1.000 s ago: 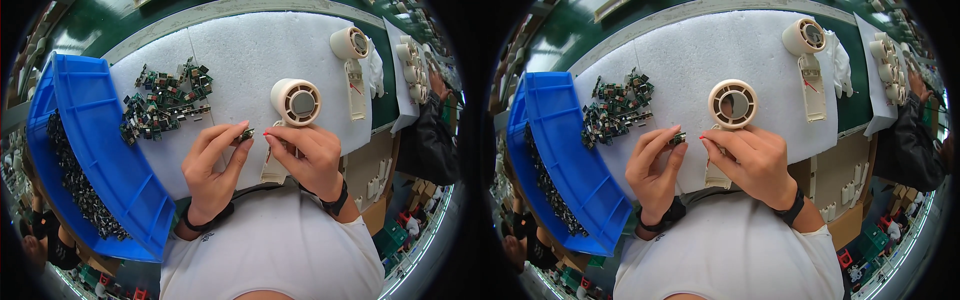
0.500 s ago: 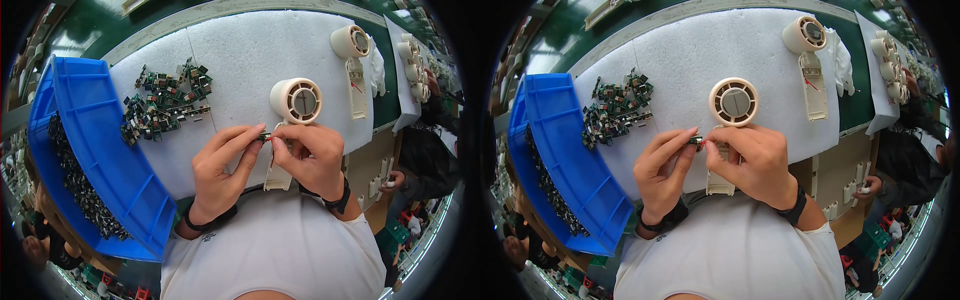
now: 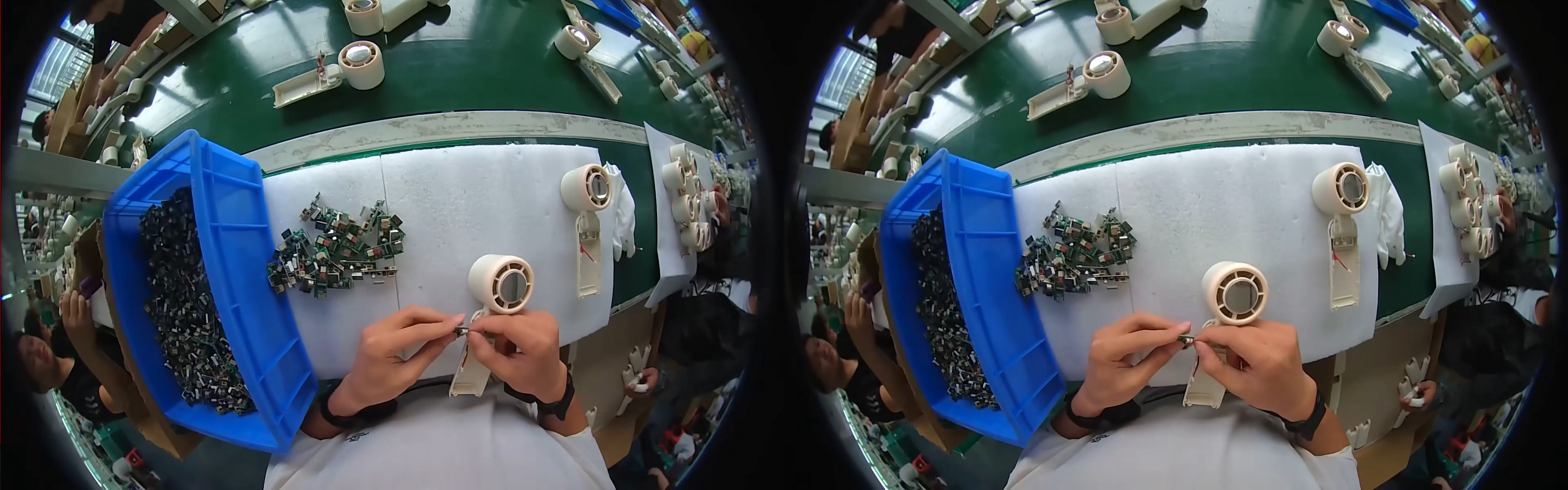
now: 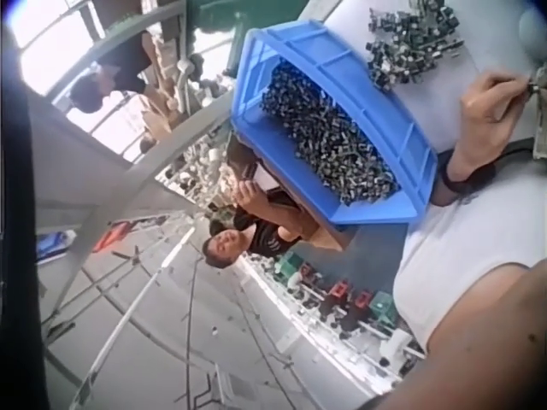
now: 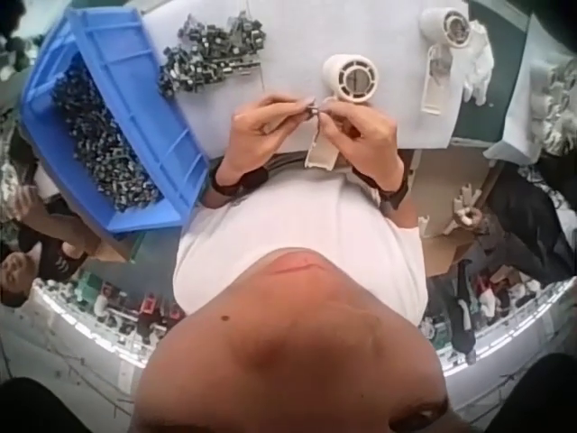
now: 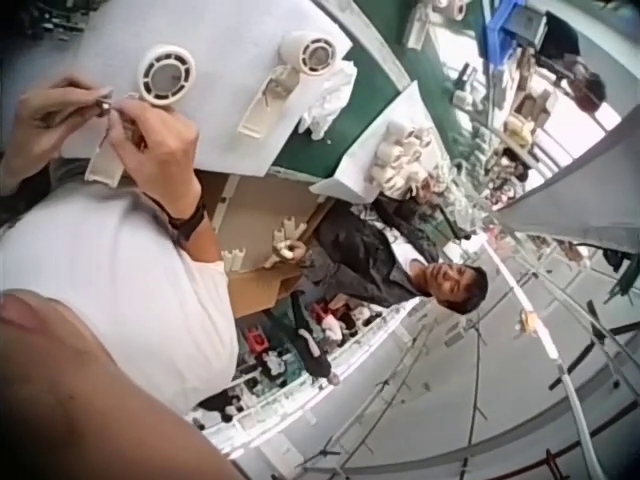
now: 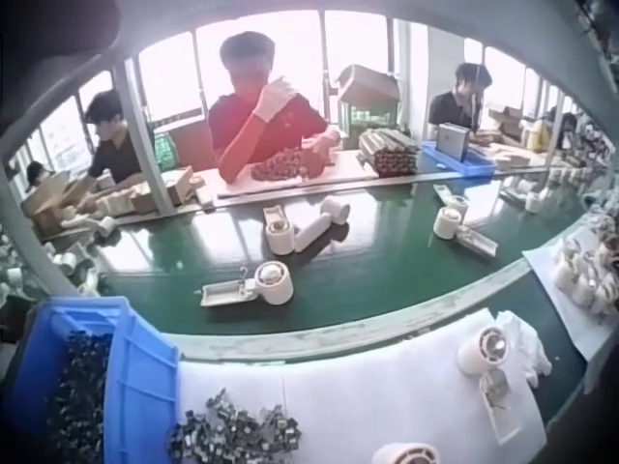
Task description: The person picks up a circuit board and a fan housing, connects a wire to the board, and presses the board into the housing. They then place the assembly on a conveyor belt and repeat the process with another fan.
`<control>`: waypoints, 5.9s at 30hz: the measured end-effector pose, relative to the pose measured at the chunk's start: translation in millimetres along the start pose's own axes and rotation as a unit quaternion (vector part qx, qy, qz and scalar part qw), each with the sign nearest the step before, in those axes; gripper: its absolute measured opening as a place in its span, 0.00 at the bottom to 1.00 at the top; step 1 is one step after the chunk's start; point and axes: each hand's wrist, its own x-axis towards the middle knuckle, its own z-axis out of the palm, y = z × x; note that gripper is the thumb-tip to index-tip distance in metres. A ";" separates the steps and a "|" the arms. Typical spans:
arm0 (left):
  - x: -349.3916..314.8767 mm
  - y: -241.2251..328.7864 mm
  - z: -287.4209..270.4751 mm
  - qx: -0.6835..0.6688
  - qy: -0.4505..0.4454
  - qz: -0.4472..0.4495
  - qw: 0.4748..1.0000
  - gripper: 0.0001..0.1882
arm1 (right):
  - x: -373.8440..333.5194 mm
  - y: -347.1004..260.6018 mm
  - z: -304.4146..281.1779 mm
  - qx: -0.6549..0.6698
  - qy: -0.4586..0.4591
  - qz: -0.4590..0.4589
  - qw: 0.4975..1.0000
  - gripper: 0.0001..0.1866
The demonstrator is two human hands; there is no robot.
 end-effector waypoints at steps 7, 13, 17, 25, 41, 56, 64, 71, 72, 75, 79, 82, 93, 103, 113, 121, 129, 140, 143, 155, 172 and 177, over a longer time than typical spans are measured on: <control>-1.0 -1.0 -3.0 -0.102 -0.061 -0.042 0.992 0.20 | 4.5 18.5 -11.9 0.016 -0.046 -0.101 0.994 0.07; -1.4 -6.0 0.4 -0.095 -0.072 -0.035 0.992 0.20 | 6.9 22.7 -13.5 0.028 -0.053 -0.097 0.993 0.08; 0.6 -2.8 2.3 -0.042 -0.061 -0.051 0.996 0.19 | 11.9 26.3 -10.0 0.022 -0.042 -0.094 0.994 0.08; 1.5 -9.2 15.5 -0.128 0.052 -0.032 0.990 0.18 | 8.5 14.8 -9.1 -0.040 0.020 -0.102 0.994 0.13; -1.2 -10.6 18.0 -0.155 0.041 -0.038 0.986 0.19 | -2.9 12.0 -6.7 -0.031 -0.043 -0.118 0.992 0.09; -9.4 -13.8 19.1 -0.043 0.041 0.018 0.998 0.18 | -15.7 1.9 18.9 0.024 0.092 0.028 0.995 0.05; 1.5 -12.1 23.4 -0.040 0.043 0.049 0.997 0.19 | -11.6 0.2 12.3 0.033 0.125 0.037 0.991 0.05; -12.4 -11.3 23.9 0.033 0.083 0.039 0.995 0.17 | -21.1 -1.8 23.2 0.034 0.122 0.063 0.990 0.09; -10.6 -12.0 25.7 0.033 0.094 0.048 0.994 0.17 | -20.7 -1.6 22.8 0.040 0.121 0.059 0.990 0.09; -14.4 -8.0 25.3 0.076 0.103 0.088 0.988 0.17 | -24.3 -2.7 25.2 0.042 0.128 0.042 0.990 0.09; -13.5 -7.6 27.1 0.094 0.127 0.101 0.982 0.17 | -17.2 -1.3 22.3 -0.019 0.141 -0.016 0.990 0.09; -10.9 -8.5 29.5 0.095 0.140 0.104 0.980 0.17 | -11.1 -1.3 21.3 -0.074 0.164 -0.059 0.982 0.10; -17.6 -2.7 51.2 0.213 0.198 0.144 0.946 0.17 | -21.1 -6.2 27.4 0.052 0.176 0.046 0.982 0.07; -21.2 -13.1 57.8 0.237 0.223 0.196 0.925 0.22 | -22.8 -7.1 34.7 0.055 0.185 0.031 0.981 0.09; -17.9 -11.1 58.4 0.225 0.222 0.175 0.932 0.20 | -23.4 -0.7 31.9 0.042 0.180 0.025 0.982 0.09; -5.2 -2.1 29.8 0.086 0.144 0.084 0.982 0.17 | -3.5 6.2 -2.4 -0.147 0.088 -0.107 0.979 0.13; 4.2 7.8 8.8 0.258 0.167 0.152 0.939 0.21 | 46.3 -11.5 -38.9 -0.167 0.015 -0.088 0.982 0.31; 0.1 -18.6 -4.3 0.490 0.274 0.083 0.824 0.20 | 241.7 36.5 -67.0 -0.148 -0.050 0.016 0.988 0.33; -1.3 -20.7 -4.0 0.467 0.295 0.095 0.828 0.19 | 259.3 46.2 -55.6 -0.170 -0.056 0.027 0.983 0.33; -5.1 -17.4 -5.8 0.419 0.293 0.193 0.837 0.17 | 286.2 121.6 -87.9 -0.421 0.001 0.065 0.905 0.35; 2.1 -18.3 -7.2 0.340 0.104 0.236 0.905 0.11 | 216.6 19.5 -109.4 0.062 -0.143 0.201 0.967 0.19; 1.5 -13.1 -9.2 0.328 0.081 0.226 0.914 0.11 | 118.0 -14.6 -116.5 0.020 -0.172 0.214 0.962 0.24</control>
